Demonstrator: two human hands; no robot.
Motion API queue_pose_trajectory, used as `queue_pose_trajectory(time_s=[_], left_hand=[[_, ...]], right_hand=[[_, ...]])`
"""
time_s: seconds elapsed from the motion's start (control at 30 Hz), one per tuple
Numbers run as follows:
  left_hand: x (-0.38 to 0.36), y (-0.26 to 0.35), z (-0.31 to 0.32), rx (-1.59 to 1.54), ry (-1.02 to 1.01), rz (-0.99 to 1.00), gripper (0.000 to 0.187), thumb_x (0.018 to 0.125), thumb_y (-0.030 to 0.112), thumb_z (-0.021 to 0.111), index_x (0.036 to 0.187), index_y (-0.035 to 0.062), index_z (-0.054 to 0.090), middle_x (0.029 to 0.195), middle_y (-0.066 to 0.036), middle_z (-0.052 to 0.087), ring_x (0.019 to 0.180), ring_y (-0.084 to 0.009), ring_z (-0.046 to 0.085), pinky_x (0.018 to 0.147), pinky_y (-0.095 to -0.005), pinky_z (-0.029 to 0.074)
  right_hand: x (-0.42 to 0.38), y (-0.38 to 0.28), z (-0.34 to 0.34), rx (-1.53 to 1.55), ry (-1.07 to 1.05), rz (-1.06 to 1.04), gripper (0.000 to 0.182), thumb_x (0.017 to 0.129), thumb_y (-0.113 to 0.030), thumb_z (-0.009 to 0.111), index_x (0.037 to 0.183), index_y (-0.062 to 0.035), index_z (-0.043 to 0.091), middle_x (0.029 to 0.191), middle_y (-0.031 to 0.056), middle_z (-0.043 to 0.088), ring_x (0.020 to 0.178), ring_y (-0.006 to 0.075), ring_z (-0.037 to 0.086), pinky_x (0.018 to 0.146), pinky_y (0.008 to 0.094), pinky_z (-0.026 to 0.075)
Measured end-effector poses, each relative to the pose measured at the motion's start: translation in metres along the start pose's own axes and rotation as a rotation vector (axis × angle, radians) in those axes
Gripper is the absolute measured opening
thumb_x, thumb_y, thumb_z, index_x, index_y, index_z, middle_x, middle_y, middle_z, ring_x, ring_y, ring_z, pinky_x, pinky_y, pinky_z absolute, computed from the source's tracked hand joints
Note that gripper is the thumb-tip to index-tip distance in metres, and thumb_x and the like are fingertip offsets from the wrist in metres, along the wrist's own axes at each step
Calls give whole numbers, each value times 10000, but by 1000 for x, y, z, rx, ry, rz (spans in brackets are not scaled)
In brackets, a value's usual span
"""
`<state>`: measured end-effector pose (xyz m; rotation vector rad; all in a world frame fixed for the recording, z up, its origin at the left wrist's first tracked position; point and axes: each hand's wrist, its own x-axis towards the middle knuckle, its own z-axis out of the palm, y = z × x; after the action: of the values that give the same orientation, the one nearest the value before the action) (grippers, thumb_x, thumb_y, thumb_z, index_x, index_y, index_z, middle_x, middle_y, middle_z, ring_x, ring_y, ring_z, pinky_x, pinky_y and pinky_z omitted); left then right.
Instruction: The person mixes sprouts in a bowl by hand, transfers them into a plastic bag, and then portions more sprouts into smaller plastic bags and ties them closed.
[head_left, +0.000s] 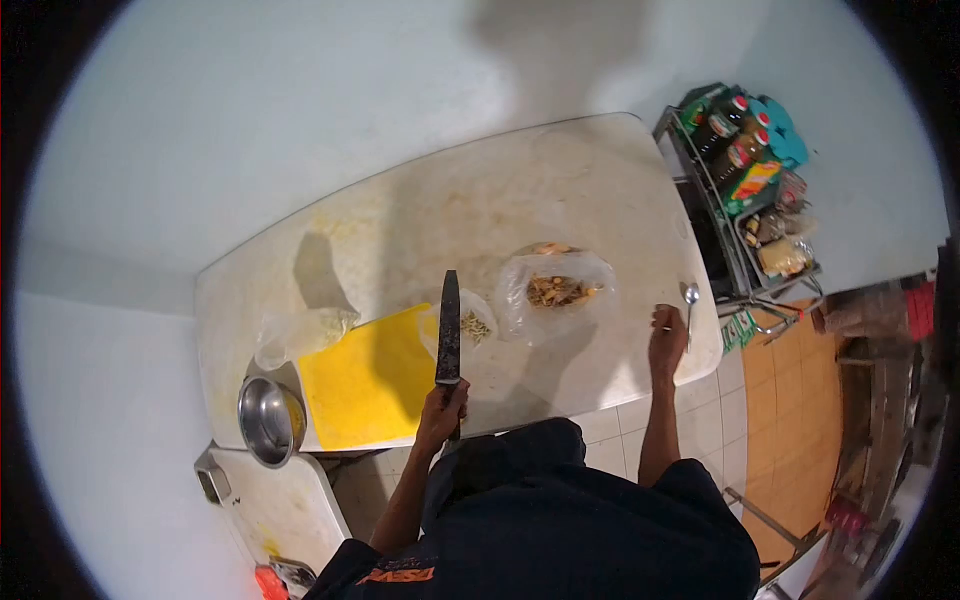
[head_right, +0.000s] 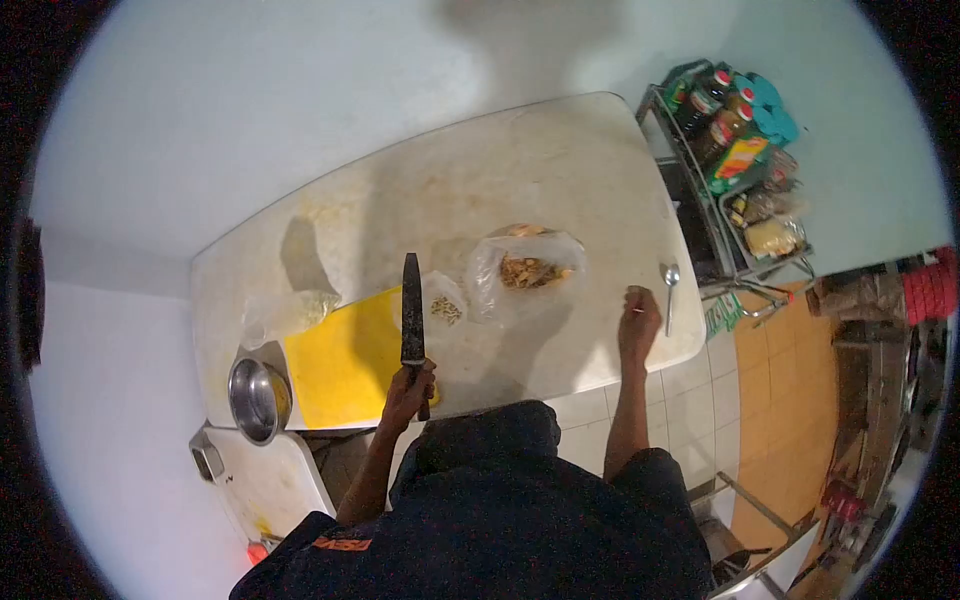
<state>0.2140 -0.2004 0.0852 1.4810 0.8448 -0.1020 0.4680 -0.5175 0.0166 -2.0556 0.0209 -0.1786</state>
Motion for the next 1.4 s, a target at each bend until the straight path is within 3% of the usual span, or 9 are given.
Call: queue_pose_trajectory(time_s=[0.13, 0.37, 0.53, 0.77, 0.97, 1.0, 1.2, 1.3, 1.4], left_hand=[[5, -7, -7, -97, 4, 8, 250, 1000, 268, 575, 987, 23, 620, 716, 7, 551, 662, -89, 528, 598, -268, 434], [24, 1, 39, 88, -4, -2, 306, 981, 276, 610, 1153, 24, 618, 893, -35, 632, 812, -116, 588, 701, -284, 480], [26, -18, 54, 37, -78, 219, 351, 978, 253, 613, 1234, 15, 584, 1033, -72, 610, 922, -169, 594, 793, -318, 493], [32, -28, 16, 132, -157, 166, 350, 958, 230, 629, 1253, 43, 605, 1101, -94, 648, 957, -189, 640, 796, -322, 536], [25, -40, -24, 101, -8, 45, 294, 951, 219, 625, 1168, 23, 656, 991, -122, 705, 864, -176, 671, 757, -308, 534], [23, -39, -29, 120, 13, 51, 294, 950, 219, 625, 1163, 20, 656, 993, -127, 705, 870, -182, 673, 762, -313, 537], [6, -47, -49, 179, 194, 121, 304, 942, 226, 628, 1146, 3, 657, 1010, -150, 703, 902, -229, 684, 808, -340, 547], [-4, -60, -55, 169, 283, 132, 306, 935, 228, 633, 1138, 0, 658, 1013, -153, 701, 897, -245, 683, 805, -349, 547], [-16, -72, -61, 143, 328, 82, 316, 929, 236, 636, 1132, -4, 657, 1020, -157, 697, 890, -250, 677, 797, -358, 545]], right_hand=[[-15, -52, 20, 76, -65, 44, 263, 987, -251, 535, 1020, -9, 633, 877, 78, 657, 771, 156, 615, 691, 302, 503], [-162, -89, 99, 323, -1126, -76, 439, 934, -200, 655, 1307, -12, 521, 1096, 148, 677, 923, 254, 663, 811, 356, 528], [-173, -90, 98, 357, -937, 244, 257, 930, -118, 625, 1141, -1, 533, 859, 98, 632, 753, 146, 599, 684, 299, 473], [-129, -8, 78, 192, -90, 306, 189, 969, -179, 545, 1001, -24, 441, 655, 58, 524, 565, 157, 513, 526, 345, 442], [-76, 129, 67, -521, 145, 45, 321, 902, -87, 572, 1165, 42, 439, 867, 236, 608, 706, 408, 608, 622, 472, 506], [-70, 110, 62, -482, 31, 236, 428, 875, -74, 587, 1258, 45, 435, 1004, 267, 619, 862, 470, 603, 724, 510, 516], [-75, 143, 81, -533, -2, 102, 649, 830, -52, 640, 1410, -42, 351, 1188, 324, 490, 1082, 481, 531, 918, 524, 455], [-71, 111, 95, -722, 75, 466, 673, 822, -174, 670, 1425, -171, 372, 1248, 247, 469, 1134, 440, 502, 919, 572, 458], [-68, 67, 103, -679, 169, 377, 627, 841, -233, 650, 1411, -183, 392, 1286, 229, 452, 1198, 442, 427, 914, 608, 435]])
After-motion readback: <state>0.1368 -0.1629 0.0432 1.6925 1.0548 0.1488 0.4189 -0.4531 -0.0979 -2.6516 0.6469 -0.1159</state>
